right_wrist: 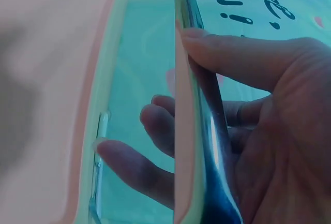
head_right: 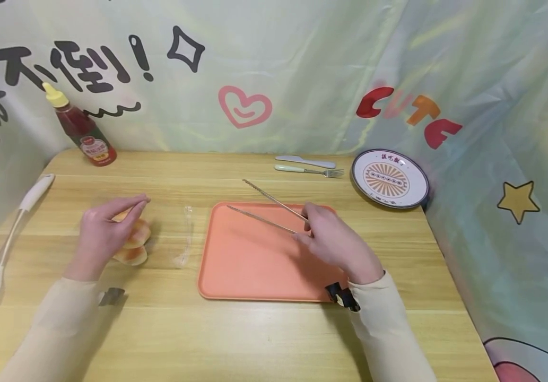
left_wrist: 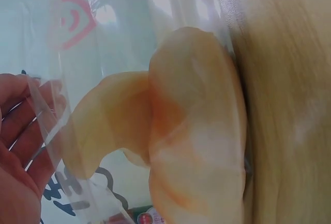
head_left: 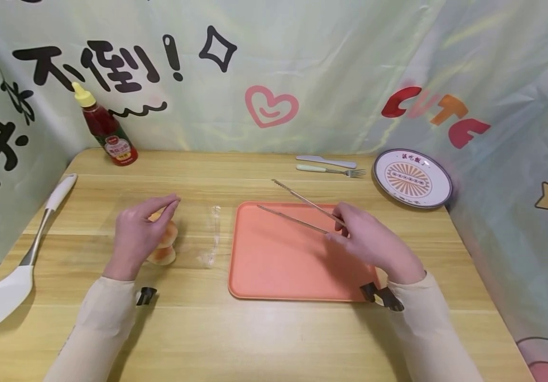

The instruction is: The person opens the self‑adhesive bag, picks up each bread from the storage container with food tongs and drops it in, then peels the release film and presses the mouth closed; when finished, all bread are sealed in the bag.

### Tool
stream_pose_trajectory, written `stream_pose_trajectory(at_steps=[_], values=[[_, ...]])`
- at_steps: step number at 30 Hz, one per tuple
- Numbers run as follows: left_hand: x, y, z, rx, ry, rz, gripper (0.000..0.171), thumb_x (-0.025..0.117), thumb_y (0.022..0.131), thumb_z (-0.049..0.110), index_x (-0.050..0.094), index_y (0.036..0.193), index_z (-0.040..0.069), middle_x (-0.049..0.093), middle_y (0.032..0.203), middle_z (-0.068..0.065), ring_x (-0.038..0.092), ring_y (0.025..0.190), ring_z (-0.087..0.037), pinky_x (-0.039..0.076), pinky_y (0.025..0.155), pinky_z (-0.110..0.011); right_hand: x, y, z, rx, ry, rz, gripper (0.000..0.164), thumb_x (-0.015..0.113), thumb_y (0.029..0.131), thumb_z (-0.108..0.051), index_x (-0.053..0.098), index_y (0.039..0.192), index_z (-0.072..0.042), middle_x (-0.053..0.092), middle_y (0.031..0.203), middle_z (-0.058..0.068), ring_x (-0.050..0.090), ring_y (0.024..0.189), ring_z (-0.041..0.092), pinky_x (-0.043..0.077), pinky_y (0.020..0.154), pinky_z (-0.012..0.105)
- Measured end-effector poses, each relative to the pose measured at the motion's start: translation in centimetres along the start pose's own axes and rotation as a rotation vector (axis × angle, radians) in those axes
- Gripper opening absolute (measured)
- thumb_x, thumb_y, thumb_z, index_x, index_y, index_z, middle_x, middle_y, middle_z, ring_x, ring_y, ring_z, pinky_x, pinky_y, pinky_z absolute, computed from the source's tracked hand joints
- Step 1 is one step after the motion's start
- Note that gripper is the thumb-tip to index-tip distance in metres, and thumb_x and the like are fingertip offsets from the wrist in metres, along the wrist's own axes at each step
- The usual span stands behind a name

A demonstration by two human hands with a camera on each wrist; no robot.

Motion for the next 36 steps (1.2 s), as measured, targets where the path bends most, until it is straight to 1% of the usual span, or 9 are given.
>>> stream_pose_trajectory(at_steps=[4, 6, 11, 12, 14, 19, 26, 31, 36], values=[[0.0, 0.0, 0.1, 0.01, -0.008, 0.007, 0.016, 0.077, 0.083, 0.0, 0.078, 0.099, 0.004, 0.074, 0.097, -0.01, 0.072, 0.082, -0.029, 0.053, 0.067, -0.04, -0.3, -0.7, 0.6, 0.015, 0.001, 0.011, 0.023, 0.071, 0.091, -0.014, 0.051, 0.097, -0.003, 0.052, 0.081, 0.008, 0.048, 0.067, 0.019, 0.042, 0.061, 0.034], [-0.1, 0.0, 0.1, 0.014, -0.009, 0.011, 0.016, 0.078, 0.083, -0.001, 0.078, 0.098, 0.003, 0.074, 0.097, -0.01, 0.072, 0.081, -0.029, 0.053, 0.067, -0.04, -0.5, -1.1, 0.9, 0.016, -0.005, 0.024, 0.024, 0.071, 0.091, -0.013, 0.05, 0.097, -0.002, 0.051, 0.081, 0.008, 0.047, 0.067, 0.019, 0.042, 0.06, 0.034], [-0.1, 0.0, 0.0, 0.013, -0.017, 0.014, 0.016, 0.078, 0.082, -0.001, 0.078, 0.098, 0.004, 0.074, 0.096, -0.009, 0.072, 0.081, -0.029, 0.052, 0.07, -0.027, -1.1, -2.1, 1.7, 0.018, -0.001, 0.049, 0.025, 0.072, 0.09, -0.012, 0.05, 0.096, -0.002, 0.051, 0.078, 0.006, 0.047, 0.065, 0.018, 0.041, 0.058, 0.034], [-0.1, 0.0, 0.0, 0.014, -0.017, 0.015, 0.016, 0.078, 0.082, -0.001, 0.078, 0.098, 0.004, 0.074, 0.096, -0.009, 0.072, 0.081, -0.029, 0.052, 0.07, -0.026, -1.2, -2.3, 1.9, 0.024, 0.003, 0.05, 0.025, 0.071, 0.091, -0.013, 0.05, 0.097, -0.002, 0.051, 0.078, 0.005, 0.046, 0.065, 0.018, 0.041, 0.058, 0.034], [-0.1, 0.0, 0.0, 0.015, -0.018, 0.015, 0.016, 0.078, 0.083, -0.001, 0.078, 0.098, 0.003, 0.074, 0.096, -0.009, 0.072, 0.08, -0.029, 0.052, 0.069, -0.028, -1.4, -2.7, 2.6, 0.054, 0.008, 0.044, 0.024, 0.07, 0.091, -0.014, 0.05, 0.098, -0.002, 0.05, 0.077, 0.004, 0.046, 0.064, 0.018, 0.041, 0.056, 0.034], [0.0, 0.0, 0.1, 0.02, -0.011, 0.014, 0.016, 0.077, 0.083, -0.001, 0.078, 0.098, 0.003, 0.074, 0.096, -0.01, 0.072, 0.08, -0.029, 0.053, 0.065, -0.041, -1.5, -3.7, 4.0, 0.111, 0.01, 0.025, 0.024, 0.069, 0.093, -0.015, 0.05, 0.097, -0.002, 0.05, 0.076, 0.004, 0.046, 0.063, 0.018, 0.041, 0.055, 0.033], [0.0, -0.1, 0.1, 0.022, -0.005, 0.014, 0.016, 0.077, 0.083, -0.001, 0.078, 0.098, 0.003, 0.074, 0.097, -0.01, 0.072, 0.08, -0.029, 0.053, 0.063, -0.042, -1.8, -5.6, 5.6, 0.161, 0.02, 0.025, 0.024, 0.068, 0.093, -0.016, 0.051, 0.097, 0.0, 0.048, 0.072, 0.003, 0.045, 0.06, 0.016, 0.039, 0.052, 0.032], [0.1, -0.2, 0.1, 0.019, -0.018, 0.012, 0.015, 0.077, 0.083, -0.001, 0.078, 0.098, 0.003, 0.074, 0.098, -0.01, 0.072, 0.082, -0.029, 0.054, 0.067, -0.042, -1.9, -7.3, 7.1, 0.194, 0.038, 0.044, 0.026, 0.068, 0.093, -0.017, 0.05, 0.097, 0.002, 0.049, 0.073, 0.004, 0.045, 0.061, 0.017, 0.039, 0.051, 0.032], [0.0, -0.3, 0.1, 0.014, -0.018, 0.018, 0.015, 0.077, 0.083, -0.002, 0.078, 0.097, 0.003, 0.074, 0.097, -0.01, 0.072, 0.082, -0.029, 0.054, 0.068, -0.043, -1.7, -8.8, 8.9, 0.237, 0.019, 0.057, 0.03, 0.067, 0.094, -0.018, 0.05, 0.102, 0.006, 0.051, 0.074, 0.004, 0.047, 0.062, 0.018, 0.04, 0.053, 0.033]])
Point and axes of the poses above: each hand's wrist, its own y-axis towards the middle knuckle, its own x-axis out of the palm, z = x × y, the point moved 10 cm from there along y, towards the middle knuckle
